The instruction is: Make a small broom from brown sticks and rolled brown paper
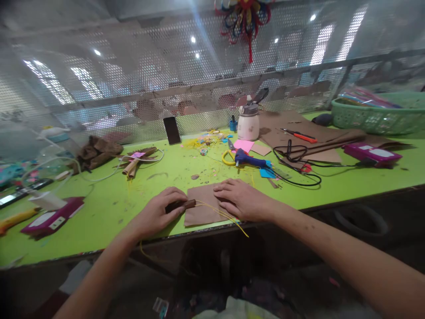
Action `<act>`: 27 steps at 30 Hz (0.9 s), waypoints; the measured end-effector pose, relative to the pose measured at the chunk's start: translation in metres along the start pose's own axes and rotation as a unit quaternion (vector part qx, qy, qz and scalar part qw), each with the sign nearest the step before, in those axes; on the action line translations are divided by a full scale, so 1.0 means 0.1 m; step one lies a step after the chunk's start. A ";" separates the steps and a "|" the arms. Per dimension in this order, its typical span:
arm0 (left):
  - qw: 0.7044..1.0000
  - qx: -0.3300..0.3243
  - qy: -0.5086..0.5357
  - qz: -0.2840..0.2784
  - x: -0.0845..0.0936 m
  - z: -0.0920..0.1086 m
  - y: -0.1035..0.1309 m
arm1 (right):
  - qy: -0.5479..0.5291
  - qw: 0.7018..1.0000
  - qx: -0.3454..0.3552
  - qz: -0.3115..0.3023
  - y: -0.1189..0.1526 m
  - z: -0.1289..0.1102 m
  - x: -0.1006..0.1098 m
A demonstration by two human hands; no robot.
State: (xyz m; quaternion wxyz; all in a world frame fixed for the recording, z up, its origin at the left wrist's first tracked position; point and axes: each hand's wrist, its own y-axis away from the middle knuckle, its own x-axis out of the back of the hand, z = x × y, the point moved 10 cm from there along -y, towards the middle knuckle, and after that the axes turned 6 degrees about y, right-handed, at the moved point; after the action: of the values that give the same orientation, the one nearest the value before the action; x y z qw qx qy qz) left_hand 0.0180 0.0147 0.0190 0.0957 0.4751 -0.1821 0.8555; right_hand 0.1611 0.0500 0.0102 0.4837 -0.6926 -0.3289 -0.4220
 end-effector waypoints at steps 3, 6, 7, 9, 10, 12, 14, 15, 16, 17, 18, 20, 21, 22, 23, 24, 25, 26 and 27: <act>1.000 -0.003 0.004 0.003 0.00 0.00 -0.01 | -0.031 0.998 -0.029 0.051 0.04 0.09 0.09; 1.000 -0.003 0.001 0.007 0.01 0.00 -0.01 | -0.030 0.974 -0.141 0.176 0.17 0.37 0.33; 1.000 -0.003 0.000 0.007 0.01 0.00 -0.01 | -0.015 0.958 -0.189 0.216 0.23 0.48 0.41; 1.000 -0.003 0.000 0.008 0.01 -0.01 -0.01 | 0.019 0.924 -0.272 0.270 0.36 0.64 0.54; 1.000 -0.004 -0.001 0.010 0.01 -0.01 -0.01 | 0.036 0.910 -0.300 0.285 0.41 0.69 0.58; 1.000 -0.007 -0.001 0.015 0.02 -0.02 -0.01 | 0.070 0.893 -0.333 0.294 0.46 0.74 0.62; 1.000 -0.007 0.000 0.020 0.02 -0.04 -0.01 | 0.104 0.890 -0.343 0.281 0.45 0.76 0.61; 1.000 -0.007 0.001 0.024 0.03 -0.05 -0.01 | 0.115 0.893 -0.343 0.269 0.43 0.76 0.59; 1.000 -0.007 0.001 0.027 0.03 -0.05 -0.01 | 0.121 0.896 -0.342 0.257 0.40 0.77 0.56; 1.000 -0.008 0.002 0.030 0.04 -0.06 -0.01 | 0.123 0.899 -0.341 0.247 0.38 0.78 0.53; 0.999 -0.009 0.002 0.032 0.05 -0.05 -0.01 | 0.122 0.901 -0.340 0.239 0.37 0.80 0.50; 0.999 -0.011 0.001 0.033 0.05 -0.04 -0.01 | 0.120 0.905 -0.338 0.227 0.33 0.82 0.46; 0.999 -0.011 0.000 0.031 0.05 -0.03 -0.02 | 0.120 0.907 -0.338 0.220 0.32 0.82 0.44; 0.999 -0.011 0.000 0.032 0.06 -0.02 -0.02 | 0.120 0.909 -0.338 0.214 0.30 0.83 0.43; 0.999 -0.011 0.000 0.032 0.06 -0.02 -0.02 | 0.120 0.910 -0.338 0.210 0.29 0.83 0.42; 0.999 -0.012 0.000 0.033 0.07 -0.01 -0.02 | 0.120 0.910 -0.338 0.206 0.29 0.83 0.42; 0.999 -0.012 0.001 0.034 0.07 0.00 -0.02 | 0.120 0.911 -0.339 0.203 0.28 0.84 0.41; 0.999 -0.012 0.000 0.034 0.07 0.01 -0.01 | 0.120 0.911 -0.340 0.201 0.28 0.84 0.41; 0.999 -0.012 -0.001 0.035 0.07 0.01 -0.01 | 0.119 0.911 -0.340 0.199 0.28 0.84 0.41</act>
State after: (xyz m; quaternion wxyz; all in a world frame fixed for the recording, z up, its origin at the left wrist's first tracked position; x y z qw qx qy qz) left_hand 0.0154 0.0154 0.0262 0.0714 0.4683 -0.2086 0.8556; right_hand 0.2251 0.1222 0.0218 0.3283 -0.8109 0.0389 -0.4828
